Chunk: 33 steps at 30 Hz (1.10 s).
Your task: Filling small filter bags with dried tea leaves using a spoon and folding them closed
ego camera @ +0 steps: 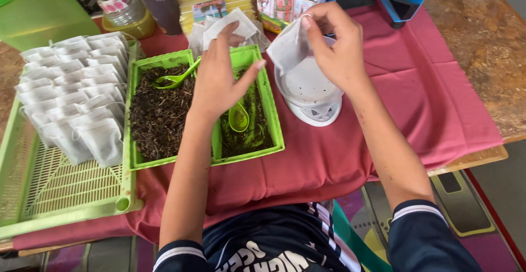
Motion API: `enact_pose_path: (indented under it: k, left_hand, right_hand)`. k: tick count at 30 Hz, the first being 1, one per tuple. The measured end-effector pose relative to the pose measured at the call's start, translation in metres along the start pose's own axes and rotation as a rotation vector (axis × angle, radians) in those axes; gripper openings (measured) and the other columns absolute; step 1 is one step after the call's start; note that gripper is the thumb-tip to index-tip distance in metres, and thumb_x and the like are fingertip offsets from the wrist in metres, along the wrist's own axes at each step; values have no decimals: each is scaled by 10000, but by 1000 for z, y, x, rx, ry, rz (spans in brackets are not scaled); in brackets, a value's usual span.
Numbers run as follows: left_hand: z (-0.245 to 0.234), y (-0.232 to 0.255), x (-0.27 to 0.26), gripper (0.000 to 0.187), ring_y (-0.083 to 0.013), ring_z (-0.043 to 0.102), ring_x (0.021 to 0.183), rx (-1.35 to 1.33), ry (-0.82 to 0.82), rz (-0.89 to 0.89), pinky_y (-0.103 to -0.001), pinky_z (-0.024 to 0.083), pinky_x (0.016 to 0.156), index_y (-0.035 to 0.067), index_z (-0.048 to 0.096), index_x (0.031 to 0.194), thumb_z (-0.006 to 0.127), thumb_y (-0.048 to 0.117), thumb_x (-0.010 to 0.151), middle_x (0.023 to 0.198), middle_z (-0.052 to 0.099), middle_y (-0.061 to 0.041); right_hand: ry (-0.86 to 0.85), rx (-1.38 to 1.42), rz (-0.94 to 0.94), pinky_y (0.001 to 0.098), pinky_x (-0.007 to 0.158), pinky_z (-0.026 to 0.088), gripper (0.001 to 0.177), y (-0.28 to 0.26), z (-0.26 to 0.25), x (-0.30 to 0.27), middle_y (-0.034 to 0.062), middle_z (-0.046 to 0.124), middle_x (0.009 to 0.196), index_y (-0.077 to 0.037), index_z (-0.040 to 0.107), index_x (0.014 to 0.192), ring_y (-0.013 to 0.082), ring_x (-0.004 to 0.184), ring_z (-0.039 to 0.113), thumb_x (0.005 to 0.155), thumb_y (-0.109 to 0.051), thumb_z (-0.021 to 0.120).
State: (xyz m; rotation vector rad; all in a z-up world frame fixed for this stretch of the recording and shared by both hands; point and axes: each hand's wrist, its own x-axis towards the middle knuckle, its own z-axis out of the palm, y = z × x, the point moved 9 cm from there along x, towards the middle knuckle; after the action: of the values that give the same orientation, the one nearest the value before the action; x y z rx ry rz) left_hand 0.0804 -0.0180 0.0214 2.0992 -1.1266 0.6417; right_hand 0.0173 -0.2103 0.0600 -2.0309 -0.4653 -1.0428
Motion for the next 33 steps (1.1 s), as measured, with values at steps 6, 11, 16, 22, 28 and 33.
enact_pose_path:
  k: [6, 11, 16, 22, 28, 33]
  left_hand:
    - [3, 12, 0, 697, -352, 618, 962, -151, -109, 54, -449, 557, 791, -90, 572, 1230, 571, 563, 985, 1114, 632, -246]
    - [-15, -8, -2, 278, -158, 557, 927, -544, 36, -130, -316, 453, 795, 26, 626, 1121, 645, 288, 1029, 1003, 644, -50]
    - [-39, -40, -16, 200, -62, 443, 749, -558, 199, -270, -264, 383, 650, 75, 625, 1081, 648, 267, 1032, 870, 574, 29]
    - [-110, -57, -39, 334, -169, 620, 826, -420, 419, -213, -235, 484, 639, 5, 583, 1228, 670, 271, 1045, 1065, 672, -115]
    - [-172, -83, -73, 490, -186, 647, 911, -201, 610, -248, -271, 478, 677, 190, 390, 1284, 716, -24, 987, 1098, 632, -114]
    - [-180, -127, -98, 190, -178, 568, 893, -167, 659, -305, -253, 503, 650, 76, 513, 1159, 652, 82, 1030, 1072, 579, -86]
  right_hand:
    - [32, 103, 27, 246, 661, 511, 36, -44, 39, 18, 47, 636, 914, -46, 623, 1050, 130, 798, 597, 1035, -13, 628]
    - [169, 291, 60, 222, 590, 390, 53, -40, 74, 42, -24, 552, 738, -95, 634, 966, 58, 665, 481, 1017, -83, 643]
    - [194, 443, 162, 223, 666, 459, 144, -32, 113, 40, -19, 613, 772, -112, 636, 1065, 69, 739, 578, 1023, -248, 617]
    - [-43, 445, 278, 226, 632, 502, 477, -8, 168, 22, 27, 694, 976, -141, 604, 1091, 98, 837, 674, 1032, -520, 321]
    - [-803, -240, 47, 465, 1020, 434, 341, -14, 261, 10, 63, 633, 1232, -121, 653, 1287, 262, 1217, 490, 1035, -320, 538]
    - [-783, -650, 57, 501, 783, 559, 368, 22, 290, 15, 133, 631, 1155, -62, 672, 1131, 341, 1140, 552, 1005, -406, 637]
